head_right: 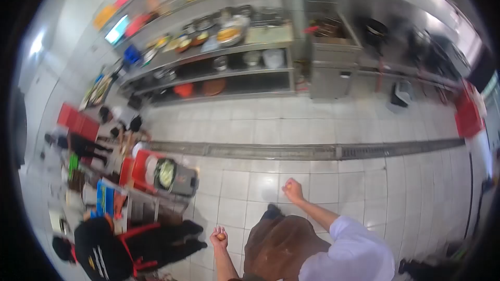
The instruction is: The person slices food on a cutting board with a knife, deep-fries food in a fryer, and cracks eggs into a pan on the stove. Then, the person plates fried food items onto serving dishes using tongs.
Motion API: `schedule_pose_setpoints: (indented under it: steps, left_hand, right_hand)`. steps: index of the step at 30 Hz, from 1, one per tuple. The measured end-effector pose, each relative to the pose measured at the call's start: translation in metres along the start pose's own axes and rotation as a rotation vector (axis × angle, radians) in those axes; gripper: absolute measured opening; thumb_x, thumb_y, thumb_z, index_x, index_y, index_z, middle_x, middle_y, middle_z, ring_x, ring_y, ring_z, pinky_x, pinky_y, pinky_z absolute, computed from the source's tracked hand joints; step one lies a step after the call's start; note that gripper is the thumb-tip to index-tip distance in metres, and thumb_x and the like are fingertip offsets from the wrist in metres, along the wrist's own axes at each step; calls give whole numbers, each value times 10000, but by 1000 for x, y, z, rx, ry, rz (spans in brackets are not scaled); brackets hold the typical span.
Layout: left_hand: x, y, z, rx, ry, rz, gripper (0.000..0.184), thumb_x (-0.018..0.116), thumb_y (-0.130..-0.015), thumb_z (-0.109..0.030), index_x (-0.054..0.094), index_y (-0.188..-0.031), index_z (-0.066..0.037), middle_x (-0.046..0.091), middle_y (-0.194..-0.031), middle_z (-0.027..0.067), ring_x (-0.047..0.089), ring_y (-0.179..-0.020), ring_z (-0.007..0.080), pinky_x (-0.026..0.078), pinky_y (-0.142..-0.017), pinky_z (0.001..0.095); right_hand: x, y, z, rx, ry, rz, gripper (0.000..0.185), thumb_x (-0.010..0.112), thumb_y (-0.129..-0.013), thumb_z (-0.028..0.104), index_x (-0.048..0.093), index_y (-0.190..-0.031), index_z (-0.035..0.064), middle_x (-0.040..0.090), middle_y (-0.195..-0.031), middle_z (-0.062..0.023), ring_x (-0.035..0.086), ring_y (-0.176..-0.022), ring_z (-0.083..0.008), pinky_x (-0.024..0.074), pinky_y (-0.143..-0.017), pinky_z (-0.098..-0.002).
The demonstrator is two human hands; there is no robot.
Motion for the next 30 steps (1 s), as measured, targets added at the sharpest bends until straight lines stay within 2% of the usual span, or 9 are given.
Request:
schedule_pose_setpoints:
  steps: [10,12,18,24,25,26,27,28,30]
  left_hand:
    - [387,-171,197,-229,-579,150,573,519,-874,-94,398,-1433,-121,567,-1307,112,594,-1017,317,463,-859,468]
    - [496,-189,268,-225,-941,296,383,507,-909,-129,534,-1291,-120,659,-1030,125,637,-833,272,514,-720,425]
    - [821,-64,478,-4,-1400,981,405,584,-795,26,586,-1192,-58,644,-981,90,621,-689,181,531,-487,349]
    - [943,-42,645,182,-1762,1110,416,505,-777,79,600,-1151,-78,656,-940,61,636,-698,157,527,-478,306]
    - [956,-73,671,609,-1805,1378,370,512,-788,61,614,-1119,-66,662,-869,55,640,-670,157,515,-451,292]
    - [960,-84,685,468,-1900,1161,292,533,-801,25,631,-1068,-41,663,-797,59,630,-607,155,510,-435,288]
    - [955,-147,712,690,-1867,1366,278,546,-810,-10,630,-1075,-23,667,-778,72,619,-552,159,515,-438,283]
    - [935,-132,711,-131,-1536,752,273,623,-825,-163,636,-1066,-36,671,-825,90,641,-621,207,528,-501,343]
    - [969,-74,742,213,-1806,1040,299,623,-798,-81,625,-1095,-39,676,-848,81,646,-631,178,523,-502,308]
  right_hand:
    - [-330,-107,-97,454,430,-452,335,746,-775,221,576,-992,29,670,-893,-206,637,-909,-419,507,-795,-468]
    - [-397,-113,-107,473,452,-604,334,734,-797,250,578,-977,15,670,-893,-213,644,-898,-413,507,-784,-473]
    - [-562,-122,-163,747,338,-994,278,701,-818,225,586,-975,27,671,-892,-208,651,-892,-399,505,-782,-466]
    - [-753,-278,-258,624,258,-1214,309,658,-815,163,560,-1069,15,661,-928,-224,639,-895,-416,497,-778,-463]
    - [-785,-323,-266,577,268,-1203,336,661,-813,159,554,-1099,21,655,-949,-228,631,-916,-422,496,-789,-466]
    - [-830,-379,-279,511,276,-1195,364,665,-811,156,547,-1130,27,649,-970,-232,624,-937,-428,495,-801,-470]
    - [-867,-435,-298,472,266,-1134,369,668,-822,133,532,-1152,39,630,-1026,-234,611,-958,-436,492,-826,-473]
    - [-898,-484,-307,346,342,-1180,368,668,-826,123,529,-1157,41,616,-1049,-235,603,-972,-440,490,-830,-474]
    - [-956,-572,-322,231,379,-1220,374,665,-831,106,524,-1172,41,589,-1086,-230,588,-989,-443,488,-829,-475]
Point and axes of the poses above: each hand's wrist, its own y-axis away from the middle knuckle, its own x-axis out of the palm, z = x × y, the point moved 10 cm from there along -y, towards the middle knuckle
